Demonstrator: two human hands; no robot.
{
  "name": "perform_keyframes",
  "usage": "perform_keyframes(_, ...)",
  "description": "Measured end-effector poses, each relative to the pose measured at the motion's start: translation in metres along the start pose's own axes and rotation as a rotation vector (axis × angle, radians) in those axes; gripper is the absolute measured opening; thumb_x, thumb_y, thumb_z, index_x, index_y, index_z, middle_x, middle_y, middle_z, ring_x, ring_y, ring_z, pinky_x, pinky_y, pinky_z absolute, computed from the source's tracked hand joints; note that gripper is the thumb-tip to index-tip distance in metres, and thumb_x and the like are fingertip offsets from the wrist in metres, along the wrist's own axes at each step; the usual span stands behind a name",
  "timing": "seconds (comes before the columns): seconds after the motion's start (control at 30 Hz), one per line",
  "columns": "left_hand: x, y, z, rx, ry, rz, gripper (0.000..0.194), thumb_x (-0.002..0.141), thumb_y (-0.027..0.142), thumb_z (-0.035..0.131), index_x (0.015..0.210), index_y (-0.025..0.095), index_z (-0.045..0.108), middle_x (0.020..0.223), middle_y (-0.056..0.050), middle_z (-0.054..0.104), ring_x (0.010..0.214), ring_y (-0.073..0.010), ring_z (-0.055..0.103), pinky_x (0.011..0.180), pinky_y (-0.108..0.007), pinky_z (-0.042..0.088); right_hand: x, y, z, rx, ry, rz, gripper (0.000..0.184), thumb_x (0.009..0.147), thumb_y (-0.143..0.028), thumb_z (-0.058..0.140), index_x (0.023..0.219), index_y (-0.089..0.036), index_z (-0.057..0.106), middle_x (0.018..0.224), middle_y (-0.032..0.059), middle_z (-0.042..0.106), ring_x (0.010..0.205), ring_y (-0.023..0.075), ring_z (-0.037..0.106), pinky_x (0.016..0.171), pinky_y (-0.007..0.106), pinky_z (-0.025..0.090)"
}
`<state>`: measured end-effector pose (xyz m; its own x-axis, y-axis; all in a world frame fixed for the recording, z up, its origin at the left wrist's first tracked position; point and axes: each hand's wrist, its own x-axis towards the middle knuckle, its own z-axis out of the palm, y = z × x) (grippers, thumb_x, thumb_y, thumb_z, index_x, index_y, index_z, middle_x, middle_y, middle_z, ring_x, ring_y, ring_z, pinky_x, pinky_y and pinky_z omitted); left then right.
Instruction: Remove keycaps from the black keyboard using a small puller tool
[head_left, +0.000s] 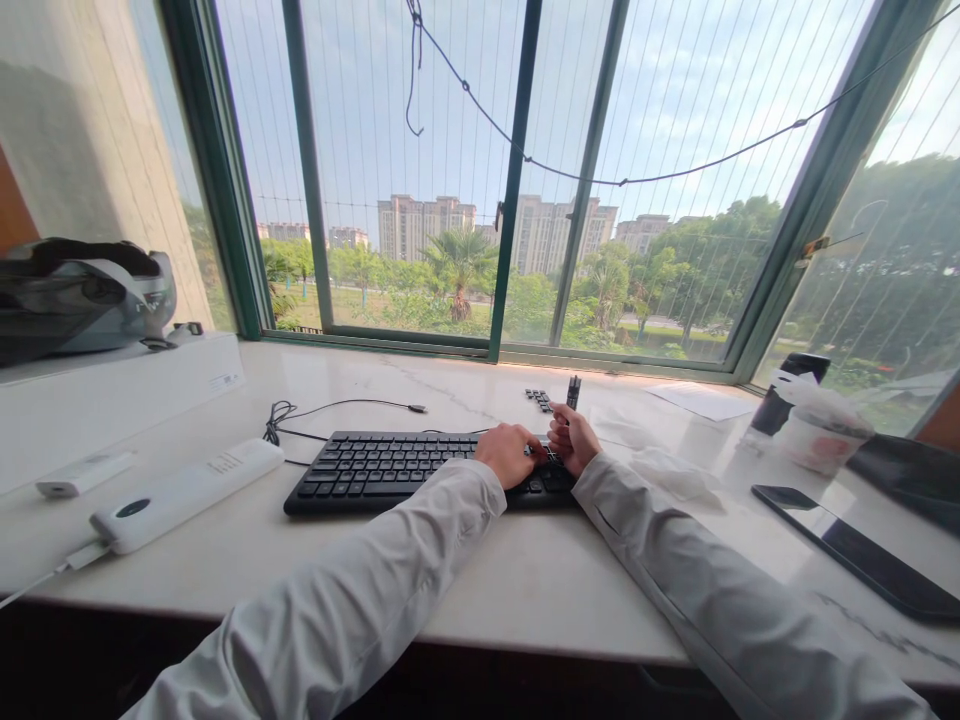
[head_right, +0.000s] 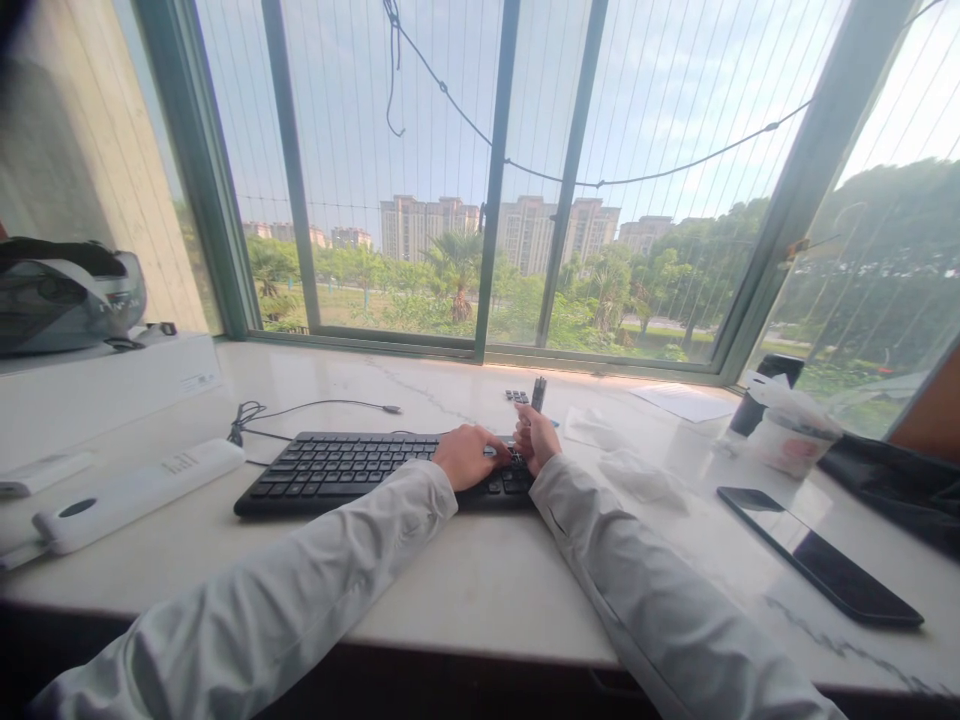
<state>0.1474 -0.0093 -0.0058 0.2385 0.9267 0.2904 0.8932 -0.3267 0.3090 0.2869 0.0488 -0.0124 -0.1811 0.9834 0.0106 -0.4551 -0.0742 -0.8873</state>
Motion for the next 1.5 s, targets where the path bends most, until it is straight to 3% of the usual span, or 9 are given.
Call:
perform_keyframes(0.3, 0.000, 0.000, -0.001, -0.003, -0.011, 0.003, 0.026, 0.080, 0.046, 0.059, 0.099, 0.039, 0.075, 0.102, 0.001, 0.073, 0.098, -0.0210, 0.066, 0.084, -0.030, 0.050, -0.002, 0.002, 0.007, -0.075, 0.130, -0.027, 0.038, 0.079, -0.025, 0.062, 0.058, -0.023, 0.030, 0.039, -0.0123, 0.019, 0.033, 0.0039, 0.011, 0.028, 0.018, 0.009)
perform_keyframes(0.67, 0.002, -0.002, 0.003, -0.037, 0.018, 0.010, 0.026, 0.079, 0.047, 0.059, 0.097, 0.038, 0.076, 0.099, 0.001, 0.074, 0.096, -0.0215, 0.066, 0.084, -0.031, 0.051, -0.004, 0.004, 0.004, 0.014, 0.164, -0.085, 0.038, 0.078, -0.026, 0.062, 0.057, -0.022, 0.030, 0.039, -0.0118, 0.019, 0.032, 0.0034, 0.013, 0.028, 0.018, 0.011)
perform_keyframes(0.9, 0.001, 0.000, 0.001, -0.011, 0.011, -0.009, 0.027, 0.080, 0.048, 0.058, 0.099, 0.038, 0.075, 0.102, 0.000, 0.073, 0.097, -0.0226, 0.066, 0.083, -0.032, 0.051, -0.008, 0.008, 0.015, -0.050, 0.290, -0.158, 0.040, 0.074, -0.029, 0.069, 0.059, -0.023, 0.032, 0.038, -0.0116, 0.023, 0.032, 0.0038, 0.017, 0.027, 0.019, 0.014)
perform_keyframes(1.2, 0.000, 0.000, 0.000, -0.025, 0.001, -0.030, 0.026, 0.080, 0.048, 0.060, 0.098, 0.037, 0.076, 0.102, 0.001, 0.074, 0.098, -0.0218, 0.066, 0.085, -0.030, 0.050, -0.017, 0.009, 0.021, 0.002, 0.361, -0.227, 0.048, 0.070, -0.037, 0.073, 0.058, -0.023, 0.028, 0.038, -0.0119, 0.024, 0.032, 0.0031, 0.019, 0.027, 0.019, 0.015)
perform_keyframes(1.5, 0.000, 0.001, 0.000, -0.045, 0.007, -0.026, 0.026, 0.079, 0.048, 0.061, 0.097, 0.037, 0.076, 0.102, 0.001, 0.074, 0.098, -0.0216, 0.066, 0.085, -0.030, 0.050, -0.014, 0.012, 0.016, 0.095, 0.358, -0.298, 0.047, 0.071, -0.039, 0.072, 0.058, -0.023, 0.030, 0.040, -0.0119, 0.025, 0.034, 0.0038, 0.022, 0.030, 0.019, 0.022)
